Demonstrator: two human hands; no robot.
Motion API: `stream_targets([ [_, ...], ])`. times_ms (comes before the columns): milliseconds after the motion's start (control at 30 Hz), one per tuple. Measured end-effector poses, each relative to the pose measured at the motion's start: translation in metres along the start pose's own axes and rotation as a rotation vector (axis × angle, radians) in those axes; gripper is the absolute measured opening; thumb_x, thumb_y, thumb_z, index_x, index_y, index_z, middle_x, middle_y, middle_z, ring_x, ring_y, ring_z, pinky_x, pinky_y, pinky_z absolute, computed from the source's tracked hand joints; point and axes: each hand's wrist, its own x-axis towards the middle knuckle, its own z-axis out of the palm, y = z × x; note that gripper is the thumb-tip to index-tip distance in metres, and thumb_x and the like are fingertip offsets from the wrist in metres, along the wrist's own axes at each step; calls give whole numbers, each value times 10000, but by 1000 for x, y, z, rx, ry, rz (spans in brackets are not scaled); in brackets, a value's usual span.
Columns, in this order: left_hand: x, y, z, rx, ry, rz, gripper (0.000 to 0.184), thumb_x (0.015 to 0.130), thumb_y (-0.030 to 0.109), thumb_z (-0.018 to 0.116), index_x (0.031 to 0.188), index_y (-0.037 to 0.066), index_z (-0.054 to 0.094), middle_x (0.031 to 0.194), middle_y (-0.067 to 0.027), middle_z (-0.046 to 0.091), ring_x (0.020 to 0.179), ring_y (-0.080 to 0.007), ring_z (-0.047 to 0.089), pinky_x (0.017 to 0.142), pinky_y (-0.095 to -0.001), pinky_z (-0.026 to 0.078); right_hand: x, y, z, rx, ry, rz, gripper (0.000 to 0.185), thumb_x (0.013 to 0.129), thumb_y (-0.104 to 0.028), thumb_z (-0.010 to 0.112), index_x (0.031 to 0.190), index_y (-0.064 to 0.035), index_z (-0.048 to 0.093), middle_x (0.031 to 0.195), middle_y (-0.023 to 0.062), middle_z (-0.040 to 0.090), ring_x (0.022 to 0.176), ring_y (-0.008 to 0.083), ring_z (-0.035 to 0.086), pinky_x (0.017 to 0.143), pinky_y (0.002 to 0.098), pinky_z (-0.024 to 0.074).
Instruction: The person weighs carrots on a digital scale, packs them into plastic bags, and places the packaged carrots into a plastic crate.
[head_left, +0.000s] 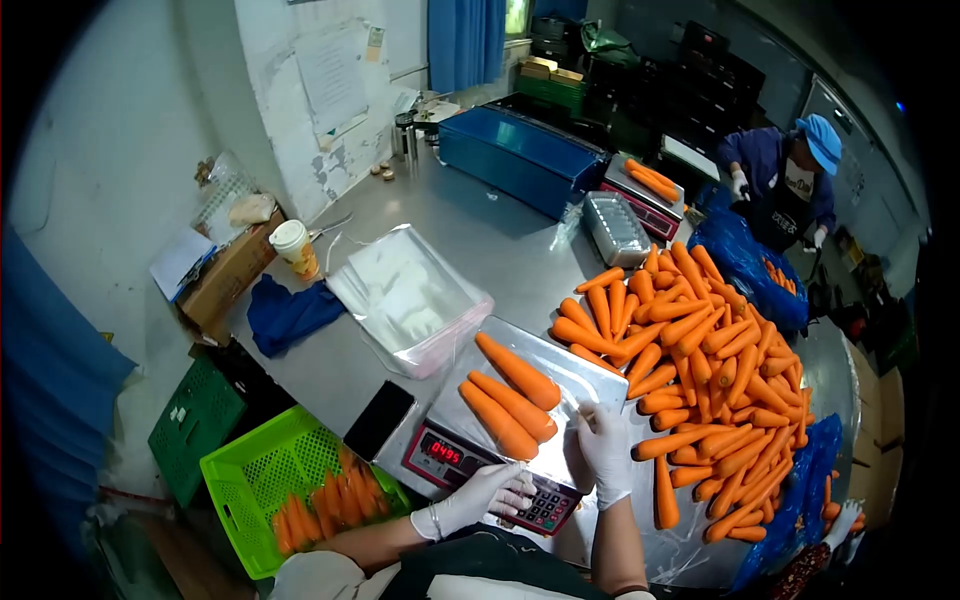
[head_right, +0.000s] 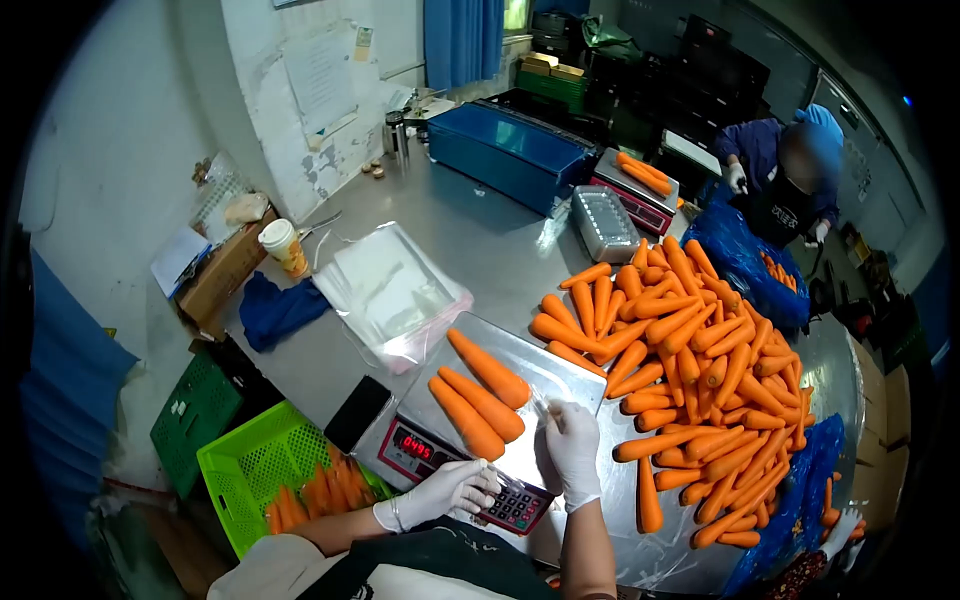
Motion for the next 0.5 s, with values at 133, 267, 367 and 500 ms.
stream_targets([
  [133, -3, 2, -18, -84, 164, 150, 155, 912, 141, 451, 913, 15, 541, 864, -91, 607, 780, -176, 622, 653, -266, 516, -23, 14, -1, 2, 153, -186, 119, 673, 24, 630, 764, -52, 626, 692, 103, 568, 658, 275, 557, 615, 354, 434],
  [267, -19, 3, -27, -109, 174, 201, 214, 919, 232, 478, 1035, 52, 486, 1012, -91, 569, 936, -207, 600, 748, -305, 518, -63, 5, -25, 12, 60, -88, 177, 656, 50, 634, 801, -51, 620, 735, 87, 591, 672, 262, 558, 635, 345, 442],
  [367, -11, -1, -27, 86, 220, 225, 299, 895, 237, 554, 1095, 54, 429, 1081, -105, 520, 1017, -196, 557, 772, -310, 507, -84, -12, -35, 255, -129, -34, 191, 735, 47, 594, 916, -12, 611, 814, 96, 615, 718, 184, 586, 670, 279, 472],
  [500, -11, 2, -26, 400, 321, 311, 206, 876, 142, 573, 1019, 22, 487, 970, -99, 573, 889, -152, 602, 711, -275, 508, -91, 9, -39, 877, -96, 477, 240, 879, -74, 482, 1055, 80, 535, 909, 123, 621, 648, 121, 566, 593, 239, 476],
])
